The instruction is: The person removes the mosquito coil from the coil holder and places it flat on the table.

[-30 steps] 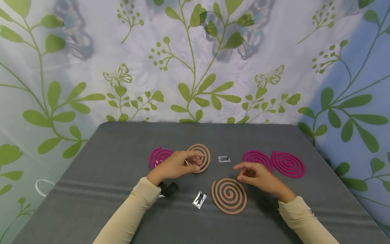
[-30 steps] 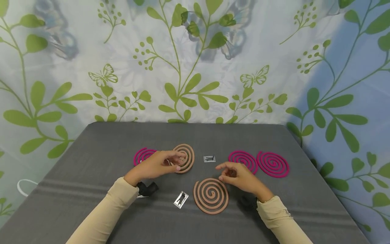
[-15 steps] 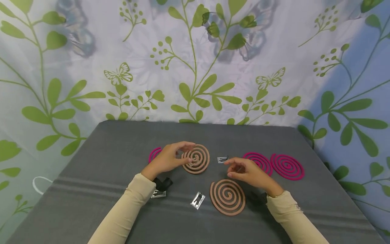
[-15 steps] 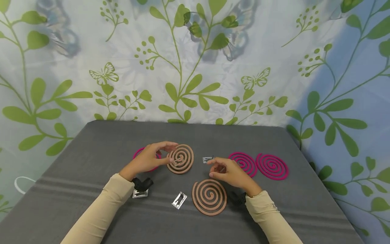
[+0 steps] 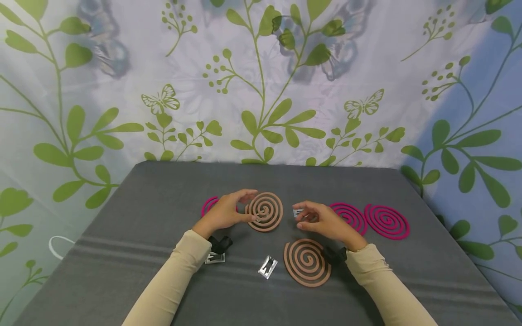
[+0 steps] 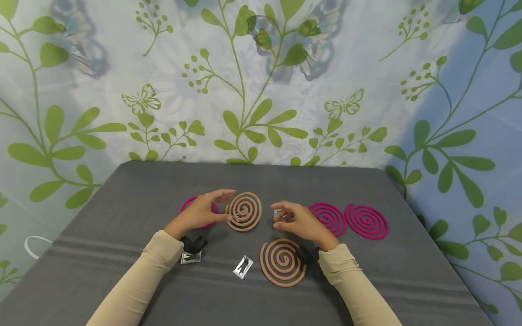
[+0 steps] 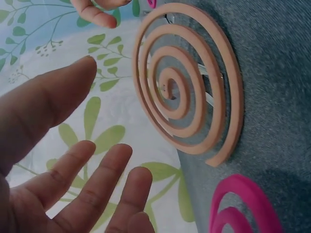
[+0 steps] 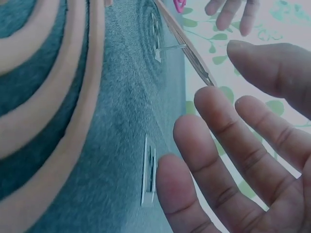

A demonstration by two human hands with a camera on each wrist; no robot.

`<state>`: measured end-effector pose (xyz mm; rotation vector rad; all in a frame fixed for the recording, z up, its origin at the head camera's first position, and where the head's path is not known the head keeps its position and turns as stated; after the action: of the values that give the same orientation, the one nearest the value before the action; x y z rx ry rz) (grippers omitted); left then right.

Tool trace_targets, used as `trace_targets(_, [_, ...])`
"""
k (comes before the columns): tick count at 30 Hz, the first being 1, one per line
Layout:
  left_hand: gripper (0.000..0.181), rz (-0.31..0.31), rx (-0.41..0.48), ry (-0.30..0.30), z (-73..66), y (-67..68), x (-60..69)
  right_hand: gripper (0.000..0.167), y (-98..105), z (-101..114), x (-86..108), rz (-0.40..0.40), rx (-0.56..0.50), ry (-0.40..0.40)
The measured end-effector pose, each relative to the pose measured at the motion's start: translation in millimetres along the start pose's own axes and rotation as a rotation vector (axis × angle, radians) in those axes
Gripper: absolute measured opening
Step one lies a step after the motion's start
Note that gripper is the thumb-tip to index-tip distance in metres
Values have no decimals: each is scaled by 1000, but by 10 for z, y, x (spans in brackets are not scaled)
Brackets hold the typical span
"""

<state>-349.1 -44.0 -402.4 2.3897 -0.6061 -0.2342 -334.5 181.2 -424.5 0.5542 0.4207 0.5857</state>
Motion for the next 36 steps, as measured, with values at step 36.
trace_targets(36, [84,36,-63,269,353,-67,-21,69,-250,-232,-458,-43,-181,-98])
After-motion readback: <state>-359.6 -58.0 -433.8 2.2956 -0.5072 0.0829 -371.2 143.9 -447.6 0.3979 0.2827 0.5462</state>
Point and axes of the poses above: each hand's wrist, its own x-axis away from the middle knuckle, its own y-axis out of the back of the hand, z = x × y, the point moved 10 cm from there along -x, towards the middle knuckle, and after that the axes turned 8 degrees about y, right-handed, at the moved point
